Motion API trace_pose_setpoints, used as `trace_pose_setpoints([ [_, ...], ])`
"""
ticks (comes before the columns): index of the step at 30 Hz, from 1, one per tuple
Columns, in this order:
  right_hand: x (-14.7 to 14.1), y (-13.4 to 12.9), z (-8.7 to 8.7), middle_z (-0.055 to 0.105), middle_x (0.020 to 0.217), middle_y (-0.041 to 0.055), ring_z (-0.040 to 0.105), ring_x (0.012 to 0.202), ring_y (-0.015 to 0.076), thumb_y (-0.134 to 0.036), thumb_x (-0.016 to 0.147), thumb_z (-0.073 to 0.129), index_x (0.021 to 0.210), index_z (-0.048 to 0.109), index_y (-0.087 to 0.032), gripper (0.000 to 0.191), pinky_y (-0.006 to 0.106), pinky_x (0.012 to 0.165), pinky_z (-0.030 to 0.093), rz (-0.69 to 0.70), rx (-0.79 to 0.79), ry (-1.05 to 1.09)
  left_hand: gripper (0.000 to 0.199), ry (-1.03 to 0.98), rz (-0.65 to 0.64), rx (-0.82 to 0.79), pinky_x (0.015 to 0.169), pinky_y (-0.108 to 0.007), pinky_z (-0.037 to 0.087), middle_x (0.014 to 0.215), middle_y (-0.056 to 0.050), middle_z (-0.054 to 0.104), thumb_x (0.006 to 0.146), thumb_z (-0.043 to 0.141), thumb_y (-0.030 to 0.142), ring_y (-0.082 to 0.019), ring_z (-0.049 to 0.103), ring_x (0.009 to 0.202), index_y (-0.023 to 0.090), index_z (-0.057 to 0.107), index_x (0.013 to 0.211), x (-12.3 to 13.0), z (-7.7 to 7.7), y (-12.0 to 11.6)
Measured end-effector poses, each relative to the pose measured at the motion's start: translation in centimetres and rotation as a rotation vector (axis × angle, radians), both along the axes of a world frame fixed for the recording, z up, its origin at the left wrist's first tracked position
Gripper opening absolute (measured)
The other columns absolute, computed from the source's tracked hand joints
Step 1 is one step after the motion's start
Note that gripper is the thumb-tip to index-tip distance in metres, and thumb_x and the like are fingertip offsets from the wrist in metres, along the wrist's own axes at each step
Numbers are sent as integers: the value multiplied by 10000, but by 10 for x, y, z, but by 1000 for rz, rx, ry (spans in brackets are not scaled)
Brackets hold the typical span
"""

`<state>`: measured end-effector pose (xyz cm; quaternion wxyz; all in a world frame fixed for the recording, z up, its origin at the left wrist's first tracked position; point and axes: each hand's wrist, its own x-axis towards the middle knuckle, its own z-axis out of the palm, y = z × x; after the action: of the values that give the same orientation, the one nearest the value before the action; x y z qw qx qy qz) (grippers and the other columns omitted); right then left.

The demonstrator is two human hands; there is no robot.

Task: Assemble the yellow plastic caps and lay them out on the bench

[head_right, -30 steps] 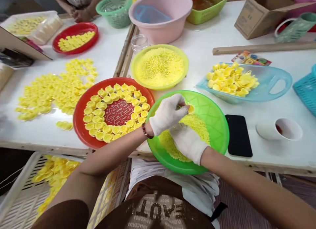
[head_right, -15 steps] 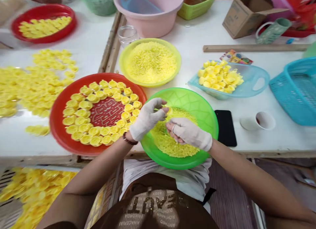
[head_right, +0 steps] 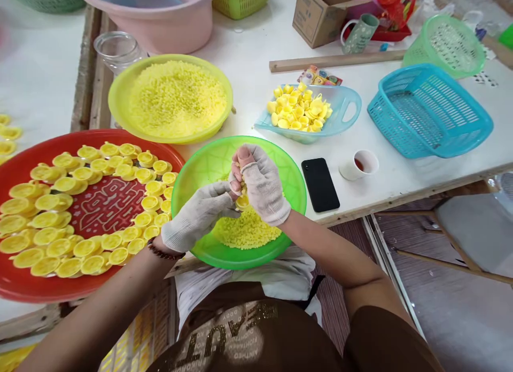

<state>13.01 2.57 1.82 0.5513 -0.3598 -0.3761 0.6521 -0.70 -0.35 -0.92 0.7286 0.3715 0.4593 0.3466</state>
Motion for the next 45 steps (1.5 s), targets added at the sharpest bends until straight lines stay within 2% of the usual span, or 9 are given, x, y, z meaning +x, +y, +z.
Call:
trace_pose_setpoints([
  [8,10,1,2,405,613,-84,380,462,79,-626,944,625,864,477,-253,410,225,430,323,-34,-6,-40,317,9,2,-39,694,-267,556,820,-12,637,757,826,401,-116,592,691,156,722,929,-2,0,2],
  [13,13,-8,-1,480,644,-71,359,457,66,-560,961,634,895,529,-239,344,227,435,335,-15,102,-139,314,4,-29,-59,668,-250,549,781,-7,626,770,822,415,-110,589,678,148,718,897,-2,-1,2],
  [19,37,-21,-6,613,763,-1,547,654,125,-443,993,609,957,658,-212,239,261,585,462,30,230,-557,333,21,65,-76,676,-249,555,811,-18,659,754,833,410,-113,614,687,142,714,911,0,2,2],
  [24,50,-26,-9,723,965,48,646,867,166,-368,986,597,1014,701,-186,211,304,798,524,235,333,-740,318,18,101,-61,655,-240,546,794,-19,667,709,839,351,-105,604,654,140,727,919,0,1,2],
  [26,52,-27,-11,706,929,45,637,825,160,-398,1002,571,1058,687,-190,244,293,745,517,201,274,-709,323,24,99,-60,657,-247,552,811,-23,669,715,842,370,-106,603,658,142,731,914,0,-1,2],
  [29,53,-26,-12,597,741,-9,525,630,124,-430,1025,532,1030,645,-201,256,264,597,446,121,186,-642,341,33,79,-65,665,-251,558,828,-25,670,727,850,401,-112,613,684,145,730,918,0,-2,2],
  [34,54,-24,-7,629,842,2,532,700,118,-316,967,598,1006,633,-184,142,268,661,442,215,294,-770,332,60,39,-42,663,-249,553,794,-18,653,723,847,398,-107,588,673,143,738,906,1,-2,0],
  [39,55,-24,-11,560,735,-19,481,608,121,-339,994,513,1017,616,-202,173,270,570,407,196,204,-720,314,69,35,-44,660,-262,562,771,-20,652,738,830,397,-118,602,669,142,733,893,2,0,0],
  [45,56,-23,-13,512,678,-43,439,531,100,-360,980,584,995,609,-215,148,259,514,374,174,156,-689,341,63,28,-29,673,-265,604,829,-34,671,781,820,423,-118,632,688,129,716,919,5,1,-1],
])
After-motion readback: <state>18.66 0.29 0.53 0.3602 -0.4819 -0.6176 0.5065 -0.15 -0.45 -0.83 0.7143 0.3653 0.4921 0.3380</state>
